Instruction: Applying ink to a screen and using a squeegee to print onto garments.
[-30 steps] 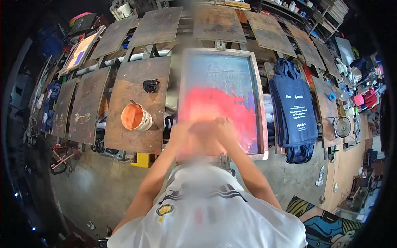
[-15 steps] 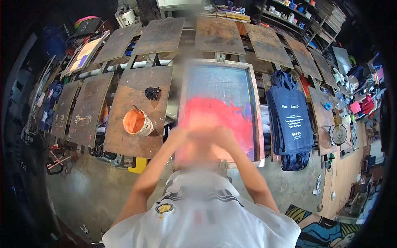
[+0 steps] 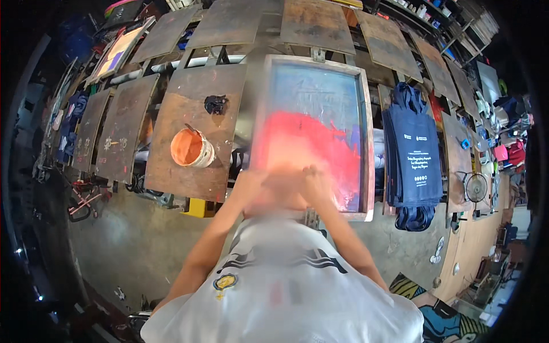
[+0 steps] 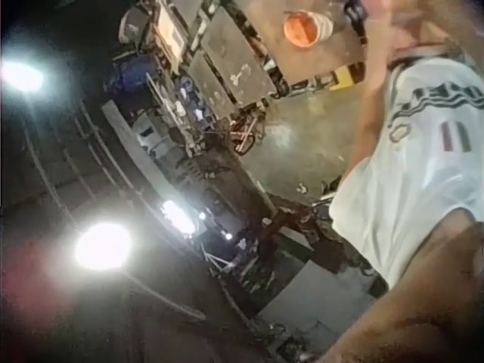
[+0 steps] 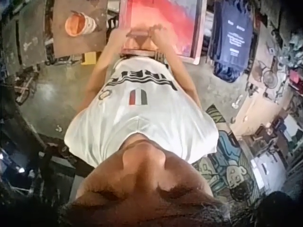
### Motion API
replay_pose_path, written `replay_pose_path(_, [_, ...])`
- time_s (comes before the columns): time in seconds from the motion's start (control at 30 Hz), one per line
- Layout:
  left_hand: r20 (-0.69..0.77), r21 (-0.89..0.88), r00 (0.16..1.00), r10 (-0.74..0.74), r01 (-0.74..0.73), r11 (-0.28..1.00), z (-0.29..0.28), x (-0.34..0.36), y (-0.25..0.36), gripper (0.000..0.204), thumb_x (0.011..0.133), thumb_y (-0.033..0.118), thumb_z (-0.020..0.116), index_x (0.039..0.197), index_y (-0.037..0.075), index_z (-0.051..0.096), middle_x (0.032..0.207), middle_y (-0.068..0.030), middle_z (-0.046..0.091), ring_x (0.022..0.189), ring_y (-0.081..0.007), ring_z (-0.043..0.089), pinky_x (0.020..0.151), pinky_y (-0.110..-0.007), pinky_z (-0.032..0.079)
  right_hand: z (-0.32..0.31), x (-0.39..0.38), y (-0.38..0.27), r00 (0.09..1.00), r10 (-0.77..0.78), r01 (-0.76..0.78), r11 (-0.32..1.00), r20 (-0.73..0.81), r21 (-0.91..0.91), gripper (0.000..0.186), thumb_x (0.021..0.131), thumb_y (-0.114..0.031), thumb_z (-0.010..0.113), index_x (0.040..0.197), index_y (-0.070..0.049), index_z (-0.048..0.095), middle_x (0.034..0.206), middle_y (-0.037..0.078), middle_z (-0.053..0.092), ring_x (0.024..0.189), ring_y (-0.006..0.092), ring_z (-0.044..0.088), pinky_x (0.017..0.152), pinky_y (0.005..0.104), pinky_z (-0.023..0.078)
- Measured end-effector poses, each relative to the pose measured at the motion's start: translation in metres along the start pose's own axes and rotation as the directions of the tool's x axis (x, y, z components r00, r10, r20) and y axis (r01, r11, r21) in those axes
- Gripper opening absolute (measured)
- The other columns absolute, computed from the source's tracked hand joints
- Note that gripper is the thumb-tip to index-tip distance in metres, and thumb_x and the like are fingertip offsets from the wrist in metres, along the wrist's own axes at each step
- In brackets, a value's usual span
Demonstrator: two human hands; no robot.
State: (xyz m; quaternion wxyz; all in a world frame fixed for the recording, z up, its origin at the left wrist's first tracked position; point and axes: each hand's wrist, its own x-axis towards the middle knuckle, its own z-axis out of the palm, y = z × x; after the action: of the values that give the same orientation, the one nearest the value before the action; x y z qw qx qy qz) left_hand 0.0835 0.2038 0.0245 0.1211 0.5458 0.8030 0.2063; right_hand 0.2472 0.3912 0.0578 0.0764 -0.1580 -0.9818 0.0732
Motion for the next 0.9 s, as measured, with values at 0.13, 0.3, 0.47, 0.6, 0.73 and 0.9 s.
replay_pose_path(0.13, [-0.003, -0.078, 0.998, 0.066, -0.066, 0.995, -0.004, -0.043, 0.025, 0.035, 0.076, 0.031, 0.078, 0.099, 0.006, 0.069, 0.089, -0.0145, 0.069, 0.081, -0.0359, 0.066, 0.072, -0.044, 0.053, 0.001, -0.052, -0.019, 0.996, -0.001, -0.010, 0.992, 0.091, 0.126, 0.012, 0.076, -0.018, 0.064, 0.073, -0.007, 0.068, 0.083, 0.010, 0.066, 0.085, 0.0255, 0.064, 0.068, 0.0387, 0.055])
replay_pose_path(0.3, [0.003, -0.127, 0.996, 0.084, -0.083, 0.988, -0.005, -0.039, 0.018, 0.040, 0.076, 0.040, 0.077, 0.096, 0.006, 0.069, 0.087, -0.0153, 0.069, 0.080, -0.0366, 0.067, 0.069, -0.045, 0.053, -0.024, -0.042, -0.023, 0.991, 0.035, -0.053, 0.989, 0.128, 0.138, 0.018, 0.071, -0.024, 0.069, 0.076, -0.007, 0.070, 0.081, 0.012, 0.068, 0.085, 0.0269, 0.066, 0.070, 0.0391, 0.056])
replay_pose_path(0.47, [0.225, -0.004, 0.960, 0.167, -0.171, 0.985, -0.033, 0.037, 0.000, 0.037, 0.079, 0.037, 0.071, 0.101, 0.007, 0.066, 0.097, -0.0181, 0.068, 0.092, -0.0411, 0.065, 0.079, -0.050, 0.052, 0.020, 0.020, 0.046, 0.883, -0.179, 0.081, 0.969, 0.434, 0.234, 0.028, 0.074, -0.031, 0.072, 0.089, -0.008, 0.068, 0.092, 0.015, 0.068, 0.089, 0.0354, 0.067, 0.076, 0.0477, 0.054])
replay_pose_path(0.6, [-0.060, -0.055, 0.948, 0.312, -0.315, 0.947, -0.039, 0.080, -0.024, 0.048, 0.077, 0.051, 0.074, 0.099, 0.008, 0.068, 0.082, -0.0178, 0.068, 0.080, -0.0396, 0.066, 0.071, -0.048, 0.051, 0.004, 0.081, 0.061, 0.901, -0.200, 0.117, 0.967, 0.384, 0.227, 0.039, 0.070, -0.043, 0.077, 0.092, -0.011, 0.071, 0.088, 0.015, 0.070, 0.085, 0.0366, 0.068, 0.075, 0.0495, 0.054])
replay_pose_path(0.73, [-0.077, 0.088, 0.963, 0.260, -0.253, 0.963, -0.050, 0.087, -0.020, 0.047, 0.077, 0.048, 0.075, 0.099, 0.008, 0.067, 0.088, -0.0180, 0.069, 0.084, -0.0395, 0.066, 0.074, -0.048, 0.052, -0.007, 0.090, 0.051, 0.968, -0.117, 0.081, 0.983, 0.220, 0.167, 0.043, 0.068, -0.045, 0.079, 0.096, -0.013, 0.073, 0.085, 0.014, 0.072, 0.082, 0.0352, 0.070, 0.076, 0.0499, 0.055])
replay_pose_path(0.9, [0.083, -0.123, 0.959, 0.271, -0.260, 0.958, -0.067, 0.050, 0.009, 0.045, 0.081, 0.042, 0.074, 0.104, 0.005, 0.064, 0.090, -0.0196, 0.068, 0.085, -0.0410, 0.065, 0.075, -0.049, 0.052, -0.022, 0.053, 0.030, 0.882, -0.154, 0.118, 0.987, 0.445, 0.106, 0.037, 0.070, -0.039, 0.078, 0.092, -0.010, 0.073, 0.092, 0.015, 0.072, 0.091, 0.0328, 0.069, 0.081, 0.0472, 0.056])
